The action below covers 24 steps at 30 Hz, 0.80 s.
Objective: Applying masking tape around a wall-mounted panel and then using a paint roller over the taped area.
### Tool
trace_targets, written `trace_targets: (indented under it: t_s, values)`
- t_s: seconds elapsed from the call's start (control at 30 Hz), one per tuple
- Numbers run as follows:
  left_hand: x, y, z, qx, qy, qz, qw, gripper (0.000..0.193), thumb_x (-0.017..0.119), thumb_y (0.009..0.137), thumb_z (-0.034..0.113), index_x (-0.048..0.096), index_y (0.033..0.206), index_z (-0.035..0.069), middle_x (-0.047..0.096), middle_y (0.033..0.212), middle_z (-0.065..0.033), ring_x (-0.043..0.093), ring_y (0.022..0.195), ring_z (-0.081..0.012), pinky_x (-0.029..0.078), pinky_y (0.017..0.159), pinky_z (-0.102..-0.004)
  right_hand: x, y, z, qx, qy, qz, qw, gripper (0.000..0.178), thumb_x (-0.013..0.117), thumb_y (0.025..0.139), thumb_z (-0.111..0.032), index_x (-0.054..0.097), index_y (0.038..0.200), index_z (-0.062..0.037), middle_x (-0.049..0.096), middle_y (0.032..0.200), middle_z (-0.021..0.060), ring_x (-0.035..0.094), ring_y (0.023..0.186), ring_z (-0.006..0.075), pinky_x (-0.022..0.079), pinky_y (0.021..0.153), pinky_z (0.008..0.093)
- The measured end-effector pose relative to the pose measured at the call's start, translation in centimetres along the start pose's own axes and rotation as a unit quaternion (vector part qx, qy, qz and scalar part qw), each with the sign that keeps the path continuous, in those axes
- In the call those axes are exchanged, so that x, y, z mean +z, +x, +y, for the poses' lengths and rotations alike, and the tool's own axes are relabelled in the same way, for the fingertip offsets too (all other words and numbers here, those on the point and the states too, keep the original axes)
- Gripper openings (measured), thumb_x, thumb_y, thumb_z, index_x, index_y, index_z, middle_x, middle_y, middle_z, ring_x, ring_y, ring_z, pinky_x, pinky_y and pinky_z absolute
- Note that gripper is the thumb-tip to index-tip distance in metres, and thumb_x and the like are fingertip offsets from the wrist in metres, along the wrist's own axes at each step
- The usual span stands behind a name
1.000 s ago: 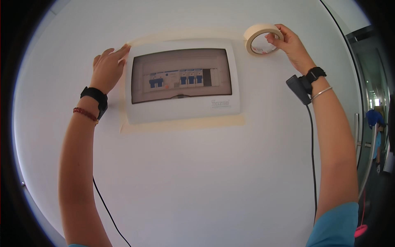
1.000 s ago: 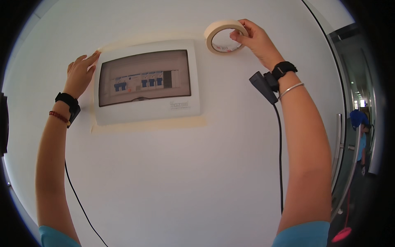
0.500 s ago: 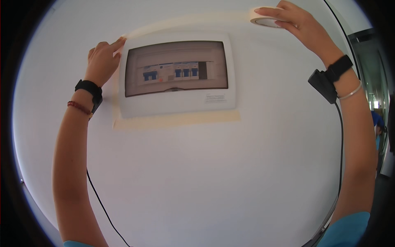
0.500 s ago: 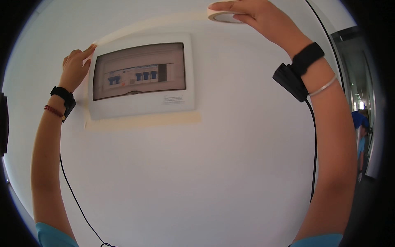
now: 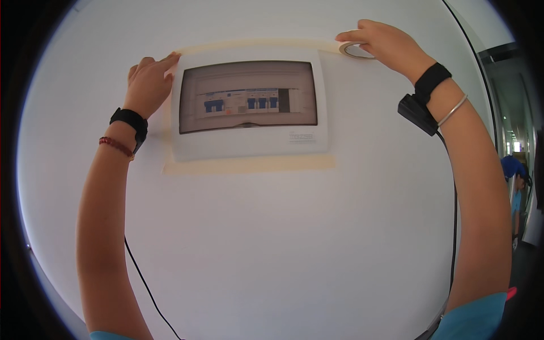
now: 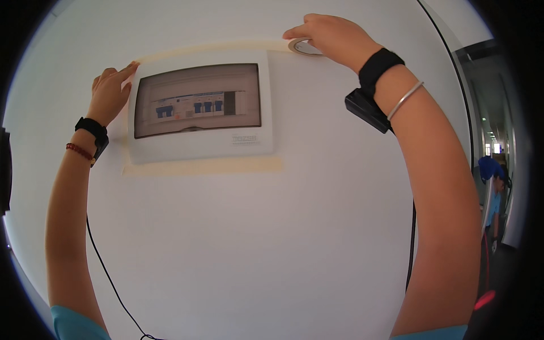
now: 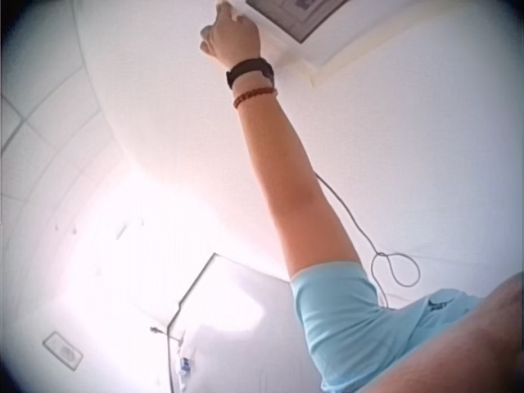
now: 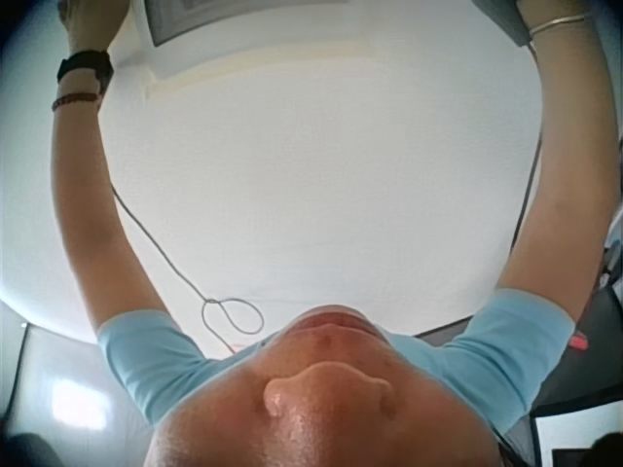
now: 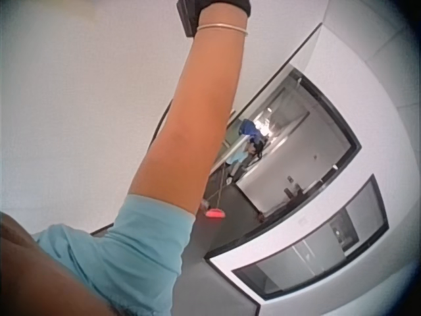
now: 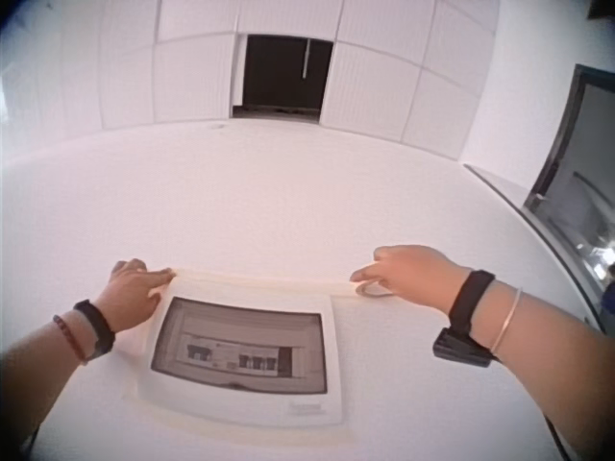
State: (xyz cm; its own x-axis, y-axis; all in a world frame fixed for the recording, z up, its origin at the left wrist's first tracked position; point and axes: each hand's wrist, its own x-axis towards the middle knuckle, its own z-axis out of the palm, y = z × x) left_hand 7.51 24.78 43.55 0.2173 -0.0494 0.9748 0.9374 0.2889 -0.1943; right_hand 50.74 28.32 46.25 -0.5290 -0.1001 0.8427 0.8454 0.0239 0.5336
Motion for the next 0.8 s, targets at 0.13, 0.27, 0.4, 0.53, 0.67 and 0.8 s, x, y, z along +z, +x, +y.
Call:
trace_targets:
  t_s: [0.13,0.27,0.4,0.53,0.67,0.8]
  values:
    - [0.2,-0.1,0.4,0.001,-0.031,0.016,0.999,0.046,0.057,0.09,0.008,0.058,0.135,0.02,0.065,0.092,-0.0017,0.053,0.101,-0.019,0.033,0.101,-0.0369,-1.1,0.2,-1.0,-0.004,-0.027,-0.002,1.0,0.038,0.059,0.086,0.002,0.069,0.117,-0.019,0.063,0.092,0.0066,0.064,0.09,0.0248,0.053,0.079,0.0383]
    - [-0.1,-0.5,0.8,-0.002,-0.026,0.001,1.0,0.048,0.057,0.09,0.008,0.057,0.136,0.021,0.062,0.088,-0.0022,0.053,0.099,-0.0195,0.034,0.099,-0.0367,-0.7,0.1,-1.1,-0.021,-0.086,0.02,0.996,0.037,0.059,0.086,0.001,0.07,0.115,-0.0188,0.065,0.097,0.0066,0.064,0.094,0.0255,0.053,0.08,0.0383]
    - [0.0,0.3,0.3,0.0,-0.003,0.008,1.0,0.052,0.056,0.09,0.008,0.054,0.139,0.025,0.06,0.085,-0.0029,0.053,0.097,-0.0196,0.036,0.098,-0.0369,0.2,1.3,-1.0,-0.044,-0.122,0.057,0.99,0.039,0.059,0.083,0.004,0.071,0.112,-0.0201,0.061,0.087,0.0036,0.063,0.089,0.0239,0.054,0.08,0.0367]
    - [0.2,0.3,0.5,-0.006,0.012,-0.01,1.0,0.053,0.055,0.09,0.009,0.052,0.141,0.026,0.059,0.084,-0.0033,0.053,0.098,-0.0199,0.036,0.097,-0.0371,2.1,1.5,-0.8,-0.055,-0.102,0.083,0.99,0.037,0.059,0.083,0.003,0.071,0.11,-0.0198,0.061,0.088,0.0034,0.063,0.09,0.0241,0.054,0.08,0.0369]
    - [0.6,0.2,0.3,-0.009,0.005,-0.011,1.0,0.05,0.055,0.09,0.009,0.054,0.137,0.023,0.066,0.09,-0.0027,0.055,0.104,-0.0205,0.035,0.099,-0.0386,1.5,1.5,-1.3,-0.057,-0.108,0.055,0.991,0.037,0.06,0.083,0.003,0.071,0.11,-0.0196,0.062,0.089,0.0034,0.063,0.09,0.0241,0.053,0.08,0.0372]
    - [0.7,0.3,0.2,-0.006,0.022,-0.009,1.0,0.051,0.055,0.09,0.009,0.053,0.139,0.025,0.064,0.09,-0.0024,0.054,0.101,-0.0198,0.036,0.098,-0.0379,1.4,1.7,-1.5,-0.066,-0.126,0.046,0.989,0.036,0.062,0.083,0.003,0.071,0.111,-0.019,0.062,0.089,0.0045,0.064,0.089,0.025,0.053,0.081,0.0373]
